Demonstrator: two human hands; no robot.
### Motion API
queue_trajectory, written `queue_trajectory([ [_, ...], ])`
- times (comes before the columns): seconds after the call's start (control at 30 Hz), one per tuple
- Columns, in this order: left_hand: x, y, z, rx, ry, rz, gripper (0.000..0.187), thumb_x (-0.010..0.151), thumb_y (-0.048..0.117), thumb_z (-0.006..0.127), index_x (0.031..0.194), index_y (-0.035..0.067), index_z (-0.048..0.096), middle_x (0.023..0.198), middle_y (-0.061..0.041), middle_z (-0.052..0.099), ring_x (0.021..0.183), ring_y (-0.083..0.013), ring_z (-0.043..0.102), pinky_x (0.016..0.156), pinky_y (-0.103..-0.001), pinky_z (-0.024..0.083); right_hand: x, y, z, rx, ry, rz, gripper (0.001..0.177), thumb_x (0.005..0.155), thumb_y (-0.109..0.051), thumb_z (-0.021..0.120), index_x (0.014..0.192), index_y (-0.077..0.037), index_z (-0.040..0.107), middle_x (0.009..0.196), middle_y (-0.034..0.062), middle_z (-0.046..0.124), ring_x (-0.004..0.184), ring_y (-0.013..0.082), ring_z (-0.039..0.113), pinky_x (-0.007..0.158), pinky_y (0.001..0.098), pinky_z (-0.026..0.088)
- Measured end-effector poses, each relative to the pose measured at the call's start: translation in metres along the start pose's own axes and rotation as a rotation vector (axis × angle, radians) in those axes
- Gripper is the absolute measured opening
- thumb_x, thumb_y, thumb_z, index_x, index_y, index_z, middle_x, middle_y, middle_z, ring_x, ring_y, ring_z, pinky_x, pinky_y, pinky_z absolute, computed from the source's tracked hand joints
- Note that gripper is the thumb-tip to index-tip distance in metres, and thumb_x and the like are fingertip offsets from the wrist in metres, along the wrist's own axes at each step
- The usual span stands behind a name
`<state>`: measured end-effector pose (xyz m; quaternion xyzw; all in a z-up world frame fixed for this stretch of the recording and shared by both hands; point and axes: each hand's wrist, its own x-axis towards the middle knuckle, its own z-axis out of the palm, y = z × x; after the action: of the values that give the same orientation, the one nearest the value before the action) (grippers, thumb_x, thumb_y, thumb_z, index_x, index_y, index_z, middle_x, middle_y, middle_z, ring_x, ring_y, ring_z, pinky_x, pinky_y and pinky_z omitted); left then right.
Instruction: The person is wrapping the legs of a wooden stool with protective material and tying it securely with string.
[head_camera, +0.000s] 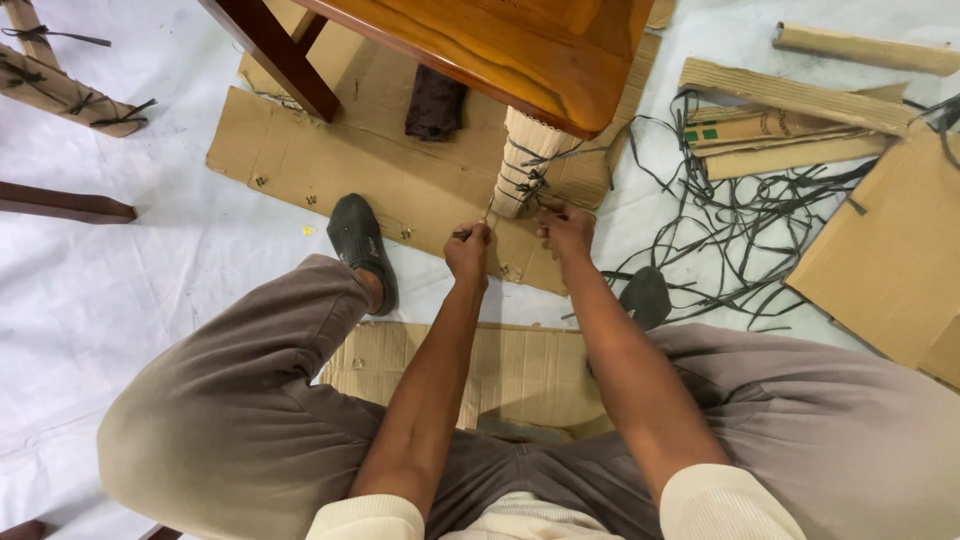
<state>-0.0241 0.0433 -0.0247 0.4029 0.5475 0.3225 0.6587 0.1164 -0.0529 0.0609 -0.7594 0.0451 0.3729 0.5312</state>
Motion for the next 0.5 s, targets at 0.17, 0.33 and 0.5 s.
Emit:
queue_trajectory([
  [0.17, -0.026, 0.03, 0.01, 0.213, -0.028, -0.031, 0.015, 0.086, 0.018, 0.075, 0.091, 0.004, 0.074, 0.079, -0.002, 0.071, 0.072, -0.0135, 0.063, 0.069, -0.029, 0.051, 0.021, 0.057, 0.01, 0.135, -0.12, -0.113, 0.012, 0.095, -0.015, 0.073, 0.1, -0.004, 0.073, 0.084, 0.0037, 0.075, 0.061, 0.0084, 0.063, 0.051, 0.0248, 0.048],
  [0.33, -0.032, 0.029, 0.012, 0.272, -0.103, 0.083, 0.019, 0.085, 0.018, 0.077, 0.094, 0.002, 0.076, 0.084, -0.004, 0.076, 0.077, -0.0142, 0.067, 0.073, -0.03, 0.053, -0.01, 0.05, 0.025, 0.188, -0.186, -0.135, 0.016, 0.095, -0.016, 0.072, 0.106, -0.005, 0.075, 0.085, 0.0022, 0.075, 0.064, 0.0076, 0.064, 0.056, 0.0251, 0.052],
  [0.5, -0.04, 0.042, 0.015, 0.506, -0.088, 0.254, 0.02, 0.085, 0.019, 0.077, 0.098, 0.004, 0.08, 0.083, -0.008, 0.077, 0.076, -0.0152, 0.071, 0.074, -0.031, 0.055, -0.022, 0.052, 0.029, -0.277, -0.015, -0.475, 0.017, 0.093, -0.017, 0.071, 0.106, -0.007, 0.077, 0.083, 0.0092, 0.078, 0.068, 0.0163, 0.073, 0.061, 0.0318, 0.056],
])
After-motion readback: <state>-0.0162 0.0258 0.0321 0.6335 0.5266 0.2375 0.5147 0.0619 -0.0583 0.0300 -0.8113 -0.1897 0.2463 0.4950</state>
